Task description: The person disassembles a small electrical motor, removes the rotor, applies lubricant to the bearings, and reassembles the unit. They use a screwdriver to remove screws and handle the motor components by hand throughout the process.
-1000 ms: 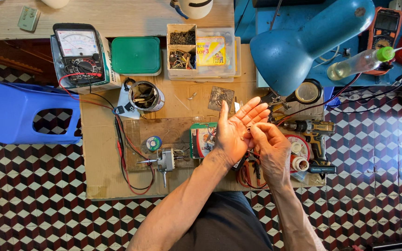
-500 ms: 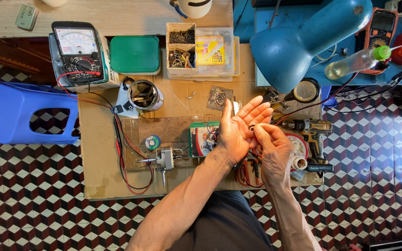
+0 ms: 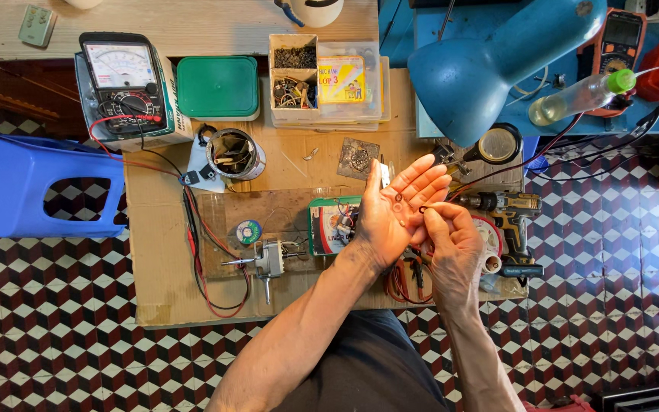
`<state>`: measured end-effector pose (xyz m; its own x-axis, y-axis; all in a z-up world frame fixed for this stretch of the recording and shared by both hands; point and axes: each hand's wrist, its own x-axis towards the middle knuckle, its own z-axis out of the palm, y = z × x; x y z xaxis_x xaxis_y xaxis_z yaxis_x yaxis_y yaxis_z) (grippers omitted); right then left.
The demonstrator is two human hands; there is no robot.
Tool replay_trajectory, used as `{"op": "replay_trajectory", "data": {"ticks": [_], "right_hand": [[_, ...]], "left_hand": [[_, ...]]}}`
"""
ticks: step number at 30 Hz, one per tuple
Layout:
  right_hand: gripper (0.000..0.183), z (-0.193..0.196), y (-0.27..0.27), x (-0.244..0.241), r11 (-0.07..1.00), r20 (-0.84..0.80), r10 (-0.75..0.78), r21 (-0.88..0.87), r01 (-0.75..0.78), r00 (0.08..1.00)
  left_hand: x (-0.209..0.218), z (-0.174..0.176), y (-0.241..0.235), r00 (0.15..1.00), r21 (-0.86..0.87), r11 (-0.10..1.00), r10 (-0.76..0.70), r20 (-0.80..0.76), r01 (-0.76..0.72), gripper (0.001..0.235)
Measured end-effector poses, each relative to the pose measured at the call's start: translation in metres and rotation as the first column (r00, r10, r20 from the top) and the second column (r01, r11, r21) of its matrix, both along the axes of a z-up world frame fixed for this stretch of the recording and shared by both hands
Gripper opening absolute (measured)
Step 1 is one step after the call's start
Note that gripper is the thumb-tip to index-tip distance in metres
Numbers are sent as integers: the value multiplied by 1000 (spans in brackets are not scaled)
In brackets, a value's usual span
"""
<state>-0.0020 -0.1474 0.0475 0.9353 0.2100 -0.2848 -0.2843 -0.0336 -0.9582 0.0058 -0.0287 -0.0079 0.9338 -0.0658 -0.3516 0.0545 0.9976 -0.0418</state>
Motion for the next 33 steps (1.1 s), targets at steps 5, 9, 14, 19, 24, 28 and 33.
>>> {"op": "replay_trajectory", "data": {"ticks": [5, 9, 14, 19, 24, 28, 33], "right_hand": [[11, -6, -3, 2, 995, -66, -16, 99, 23, 998], [16, -7, -3, 5, 977, -57, -32, 210, 43, 998], [20, -8, -4, 11, 942, -236, -11, 323, 89, 972], [25, -12, -3, 16, 930, -315, -1, 349, 117, 949], [23, -17, -3, 15, 922, -353, -20, 355, 154, 935], [21, -19, -3, 14, 929, -364, -31, 333, 161, 931], [19, -14, -1, 14, 937, -357, -19, 319, 141, 934]], "left_hand": [[-4, -1, 4, 1000, -24, 1000, -3, 25, 3, 87], [-6, -2, 7, 999, 7, 1000, -16, 31, 15, 88], [-8, -3, 10, 999, 28, 1000, -12, 52, 11, 88], [-8, 0, 13, 1000, 77, 997, -3, 2, 3, 88], [-8, 2, 13, 1000, 29, 1000, 1, 17, -2, 88], [-8, 2, 13, 1000, 25, 1000, 1, 4, -1, 88], [-9, 5, 12, 1000, 36, 999, -7, 11, 7, 87]]}}
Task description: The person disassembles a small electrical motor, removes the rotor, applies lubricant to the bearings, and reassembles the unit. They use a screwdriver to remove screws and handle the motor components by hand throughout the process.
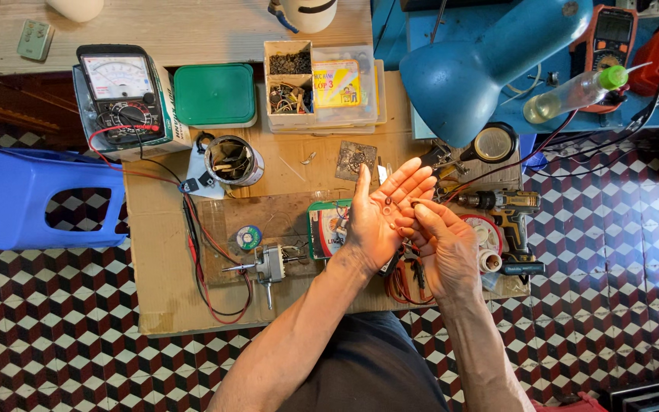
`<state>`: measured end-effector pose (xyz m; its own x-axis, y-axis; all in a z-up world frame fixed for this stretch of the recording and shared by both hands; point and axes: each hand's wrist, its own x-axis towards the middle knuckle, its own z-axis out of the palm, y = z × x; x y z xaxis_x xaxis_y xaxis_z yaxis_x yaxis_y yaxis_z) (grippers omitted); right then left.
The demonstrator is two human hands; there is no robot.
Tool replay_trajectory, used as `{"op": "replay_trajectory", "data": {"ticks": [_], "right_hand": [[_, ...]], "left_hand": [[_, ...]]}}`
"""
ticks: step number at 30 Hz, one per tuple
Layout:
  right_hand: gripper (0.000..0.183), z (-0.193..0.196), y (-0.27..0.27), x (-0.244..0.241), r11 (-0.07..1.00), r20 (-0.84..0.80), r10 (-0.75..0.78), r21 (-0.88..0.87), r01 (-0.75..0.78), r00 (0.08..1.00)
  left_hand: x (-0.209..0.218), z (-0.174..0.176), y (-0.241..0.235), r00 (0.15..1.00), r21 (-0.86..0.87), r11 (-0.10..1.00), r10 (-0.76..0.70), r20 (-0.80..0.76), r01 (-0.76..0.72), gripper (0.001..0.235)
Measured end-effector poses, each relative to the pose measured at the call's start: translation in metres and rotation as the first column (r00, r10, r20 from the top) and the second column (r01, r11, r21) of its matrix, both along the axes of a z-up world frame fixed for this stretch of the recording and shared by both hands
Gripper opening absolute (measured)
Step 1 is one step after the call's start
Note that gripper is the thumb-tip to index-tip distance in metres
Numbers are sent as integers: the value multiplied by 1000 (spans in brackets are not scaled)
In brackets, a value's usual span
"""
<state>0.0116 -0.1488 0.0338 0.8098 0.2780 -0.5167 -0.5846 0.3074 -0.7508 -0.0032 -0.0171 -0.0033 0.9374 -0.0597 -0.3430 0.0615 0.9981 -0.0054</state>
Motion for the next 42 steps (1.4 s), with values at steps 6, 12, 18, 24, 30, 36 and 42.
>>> {"op": "replay_trajectory", "data": {"ticks": [6, 12, 18, 24, 30, 36, 42], "right_hand": [[18, 1, -13, -28, 996, 75, -72, 65, 67, 995], [20, -19, -102, -90, 899, 109, -295, -305, 315, 949], [31, -85, -202, -81, 533, 336, 21, -800, 274, 942], [73, -152, -234, -41, 175, 245, 531, -968, 179, 811], [78, -179, -230, -17, 362, 336, 574, -922, 136, 747], [59, -121, -212, 8, 448, 417, 704, -889, 95, 575], [50, -18, -176, 2, 304, 261, 886, -951, -55, 383]], "left_hand": [[-7, -1, -4, 995, 59, 997, -38, -88, 43, 75], [-19, 0, -22, 980, 56, 996, -54, -192, 66, 61], [-33, 5, -27, 975, 62, 996, -52, -216, 67, 57], [-39, 9, -47, 972, 127, 992, 14, -235, 17, 55], [-39, 9, -84, 944, 233, 973, 70, -322, 7, 57], [-26, -1, -132, 947, 256, 966, 109, -303, -29, 64], [-7, -1, -140, 966, 326, 939, 180, -188, -111, 78]]}}
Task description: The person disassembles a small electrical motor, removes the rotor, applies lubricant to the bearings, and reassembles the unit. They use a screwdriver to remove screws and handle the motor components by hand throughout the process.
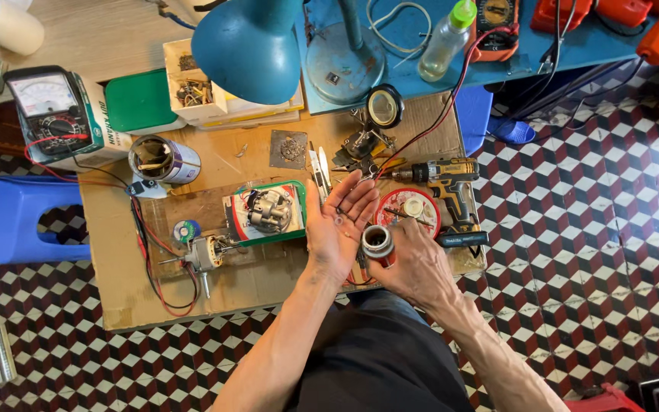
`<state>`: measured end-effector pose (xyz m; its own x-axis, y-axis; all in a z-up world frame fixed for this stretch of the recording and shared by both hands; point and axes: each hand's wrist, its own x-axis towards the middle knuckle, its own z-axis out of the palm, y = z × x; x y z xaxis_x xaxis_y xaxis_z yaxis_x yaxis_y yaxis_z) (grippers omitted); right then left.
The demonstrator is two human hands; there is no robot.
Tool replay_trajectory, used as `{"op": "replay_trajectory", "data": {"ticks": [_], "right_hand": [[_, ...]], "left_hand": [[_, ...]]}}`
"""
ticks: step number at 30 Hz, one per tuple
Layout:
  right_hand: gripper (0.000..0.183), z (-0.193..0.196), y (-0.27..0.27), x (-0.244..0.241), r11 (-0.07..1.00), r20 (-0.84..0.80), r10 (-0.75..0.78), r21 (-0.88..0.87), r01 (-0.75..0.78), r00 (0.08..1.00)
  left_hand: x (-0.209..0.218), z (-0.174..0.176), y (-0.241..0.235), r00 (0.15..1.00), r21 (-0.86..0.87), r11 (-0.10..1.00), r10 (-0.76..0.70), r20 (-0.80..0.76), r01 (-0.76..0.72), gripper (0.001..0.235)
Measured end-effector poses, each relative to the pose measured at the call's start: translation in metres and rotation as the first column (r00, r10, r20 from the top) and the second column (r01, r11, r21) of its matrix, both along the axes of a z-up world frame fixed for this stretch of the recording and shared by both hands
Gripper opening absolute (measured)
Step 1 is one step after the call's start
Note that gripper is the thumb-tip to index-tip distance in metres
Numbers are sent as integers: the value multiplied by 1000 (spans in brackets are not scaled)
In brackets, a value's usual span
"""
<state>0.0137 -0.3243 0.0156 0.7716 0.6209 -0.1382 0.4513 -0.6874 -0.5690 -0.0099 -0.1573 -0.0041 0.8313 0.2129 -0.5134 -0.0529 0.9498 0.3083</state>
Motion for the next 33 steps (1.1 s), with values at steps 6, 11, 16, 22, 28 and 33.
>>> {"op": "replay_trajectory", "data": {"ticks": [6, 11, 16, 22, 28, 33], "right_hand": [[46, 37, 36, 7, 986, 144, 152, 50, -161, 978], [41, 41, 64, 6, 959, 232, 243, 87, -268, 942], [39, 46, 90, 3, 932, 258, 311, 107, -347, 915], [43, 55, 109, 0, 892, 351, 289, 239, -384, 891], [42, 59, 118, -4, 910, 312, 285, 208, -358, 906], [40, 53, 106, -12, 911, 123, 245, 309, -272, 962]], "left_hand": [[-5, 17, 12, 997, 152, 985, 83, -9, -80, 91], [-20, 34, 24, 990, 379, 916, 140, 13, -134, 99], [-34, 45, 41, 979, 554, 809, 190, 71, -197, 100], [-44, 55, 50, 972, 681, 694, 167, 163, -234, 97], [-52, 67, 56, 970, 740, 630, 96, 225, -234, 95], [-66, 69, 72, 972, 698, 683, 87, 216, -216, 88]]}}
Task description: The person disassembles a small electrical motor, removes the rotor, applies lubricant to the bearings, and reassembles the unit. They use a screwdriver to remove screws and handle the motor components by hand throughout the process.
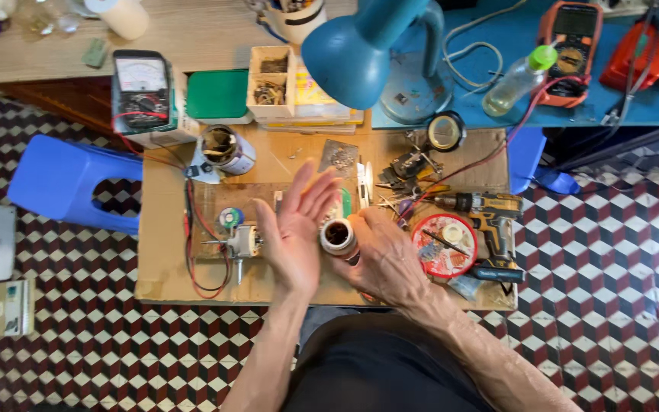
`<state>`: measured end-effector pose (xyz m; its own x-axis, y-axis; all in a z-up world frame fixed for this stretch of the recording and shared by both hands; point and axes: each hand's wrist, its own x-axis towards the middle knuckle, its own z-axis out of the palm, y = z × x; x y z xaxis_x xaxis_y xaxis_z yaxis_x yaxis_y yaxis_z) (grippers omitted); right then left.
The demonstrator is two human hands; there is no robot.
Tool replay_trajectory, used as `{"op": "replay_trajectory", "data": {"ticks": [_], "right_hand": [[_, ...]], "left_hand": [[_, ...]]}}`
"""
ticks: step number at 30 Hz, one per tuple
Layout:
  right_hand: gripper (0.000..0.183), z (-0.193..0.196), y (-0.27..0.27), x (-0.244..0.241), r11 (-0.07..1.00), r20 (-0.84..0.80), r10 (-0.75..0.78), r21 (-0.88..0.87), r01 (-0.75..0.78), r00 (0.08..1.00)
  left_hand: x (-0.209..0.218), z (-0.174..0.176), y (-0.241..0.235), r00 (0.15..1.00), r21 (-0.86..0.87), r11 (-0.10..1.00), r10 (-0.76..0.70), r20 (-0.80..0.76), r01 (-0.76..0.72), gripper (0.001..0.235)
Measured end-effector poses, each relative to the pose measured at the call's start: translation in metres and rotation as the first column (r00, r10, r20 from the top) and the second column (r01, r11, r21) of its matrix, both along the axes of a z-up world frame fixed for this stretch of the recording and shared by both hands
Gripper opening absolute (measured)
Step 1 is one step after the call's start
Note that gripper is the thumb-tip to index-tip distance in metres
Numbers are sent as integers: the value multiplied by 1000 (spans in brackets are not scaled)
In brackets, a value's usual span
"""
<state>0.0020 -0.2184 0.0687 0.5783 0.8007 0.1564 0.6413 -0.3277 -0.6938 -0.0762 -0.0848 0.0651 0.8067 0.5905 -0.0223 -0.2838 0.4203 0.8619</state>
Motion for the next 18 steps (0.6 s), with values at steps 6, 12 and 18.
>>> {"op": "replay_trajectory", "data": {"ticks": [6, 12, 18], "right_hand": [[48, -18, -33, -4, 997, -96, -40, 65, 46, 995], [67, -52, -60, 5, 996, -188, -55, 58, 67, 981], [30, -118, -134, 33, 887, -455, -452, -140, 440, 767]], "left_hand": [[-35, -27, -26, 880, 58, 946, -272, -390, 319, 76], [-15, -76, -64, 897, -20, 961, -266, -354, 277, 66], [-6, -95, -60, 879, 77, 982, -120, -461, 174, 50]]}}
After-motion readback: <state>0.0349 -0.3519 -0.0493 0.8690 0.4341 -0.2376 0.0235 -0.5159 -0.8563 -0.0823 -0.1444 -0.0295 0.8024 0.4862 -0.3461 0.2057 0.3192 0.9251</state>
